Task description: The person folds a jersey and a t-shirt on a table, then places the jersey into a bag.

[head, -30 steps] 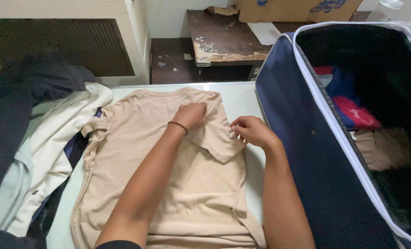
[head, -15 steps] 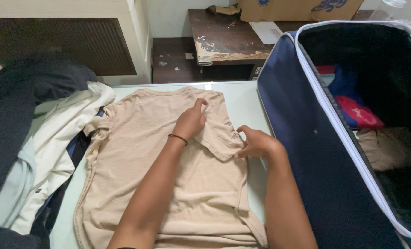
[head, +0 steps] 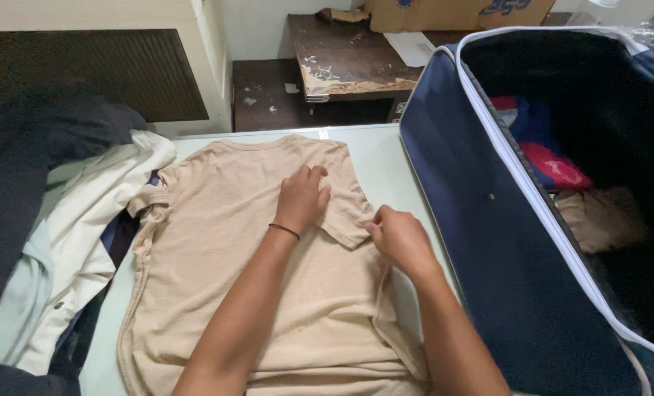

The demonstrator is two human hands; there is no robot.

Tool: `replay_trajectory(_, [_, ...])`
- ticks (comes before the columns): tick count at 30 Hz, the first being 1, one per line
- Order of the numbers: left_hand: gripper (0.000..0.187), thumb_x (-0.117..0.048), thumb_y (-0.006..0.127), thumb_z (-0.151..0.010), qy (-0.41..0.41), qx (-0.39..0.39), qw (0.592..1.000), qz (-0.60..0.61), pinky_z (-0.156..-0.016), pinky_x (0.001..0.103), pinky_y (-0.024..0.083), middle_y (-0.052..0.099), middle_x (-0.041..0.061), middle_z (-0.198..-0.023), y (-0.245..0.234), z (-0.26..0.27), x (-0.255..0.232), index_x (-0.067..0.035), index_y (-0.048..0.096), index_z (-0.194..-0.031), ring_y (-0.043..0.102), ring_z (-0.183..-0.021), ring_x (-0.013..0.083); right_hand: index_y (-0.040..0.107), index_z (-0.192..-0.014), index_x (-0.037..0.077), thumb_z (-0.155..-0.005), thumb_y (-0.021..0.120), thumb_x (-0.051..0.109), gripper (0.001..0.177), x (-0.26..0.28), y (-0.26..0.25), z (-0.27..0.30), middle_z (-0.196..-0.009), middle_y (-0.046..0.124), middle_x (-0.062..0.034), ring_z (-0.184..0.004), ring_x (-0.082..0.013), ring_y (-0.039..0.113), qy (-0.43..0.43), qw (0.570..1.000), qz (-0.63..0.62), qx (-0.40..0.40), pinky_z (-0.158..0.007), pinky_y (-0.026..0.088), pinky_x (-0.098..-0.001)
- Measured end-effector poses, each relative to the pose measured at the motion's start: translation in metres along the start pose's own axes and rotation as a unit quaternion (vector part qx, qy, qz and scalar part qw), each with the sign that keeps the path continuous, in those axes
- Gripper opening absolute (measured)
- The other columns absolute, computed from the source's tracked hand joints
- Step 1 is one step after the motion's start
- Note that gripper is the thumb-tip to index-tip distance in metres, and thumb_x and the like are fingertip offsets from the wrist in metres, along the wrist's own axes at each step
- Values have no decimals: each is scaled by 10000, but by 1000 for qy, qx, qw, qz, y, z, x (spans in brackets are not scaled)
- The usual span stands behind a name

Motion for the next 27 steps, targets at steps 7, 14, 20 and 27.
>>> replay_trajectory(7, [276, -237, 683, -889, -23, -12, 998, 57, -890, 489, 479, 654, 135, -1068, 7, -4, 9, -136, 650, -1144, 647, -1031, 354, 619, -956, 5, -994, 605, 216, 215, 86, 18, -12, -634, 588, -32, -482, -103, 518, 34, 819, -563, -102, -411, 428, -277])
replay_trajectory(14, [230, -237, 559, -992, -135, 18, 950, 280, -893, 463, 527, 691, 180, -1101, 2, 2, 29, -76, 616, -1145, 666, -1042, 388, 507, -955, 69, -1065, 497, 199, 170, 142, 44, -50, -629, 483, 5, -511, -87, 457, -89, 577, -799, -145, -470, 380, -252])
replay_trajectory(20, [306, -125, 673, -846, -19, -17, 993, 112, -865, 489, 499, 681, 154, -1092, -2, 1, 19, -105, 637, -1149, 643, -1009, 396, 522, -977, 77, -1077, 488, 222, 179, 84, 93, -65, -602, 468, 12, -480, -75, 449, -79, 662, -712, -218, -438, 358, -233])
replay_trajectory(27, [252, -143, 720, -849, 10, -34, 993, 111, -897, 471, 476, 665, 92, -1024, -1, 6, 16, -128, 654, -1092, 634, -1040, 314, 557, -959, 62, -1074, 510, 227, 206, 30, 99, -70, -608, 478, 8, -476, -76, 439, -34, 720, -669, -184, -424, 383, -248])
Point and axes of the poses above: each hand's wrist, its own z-axis away from the middle knuckle, its own y-axis out of the palm, x = y × z, the point moved 5 cm from there along -z, towards the middle knuckle
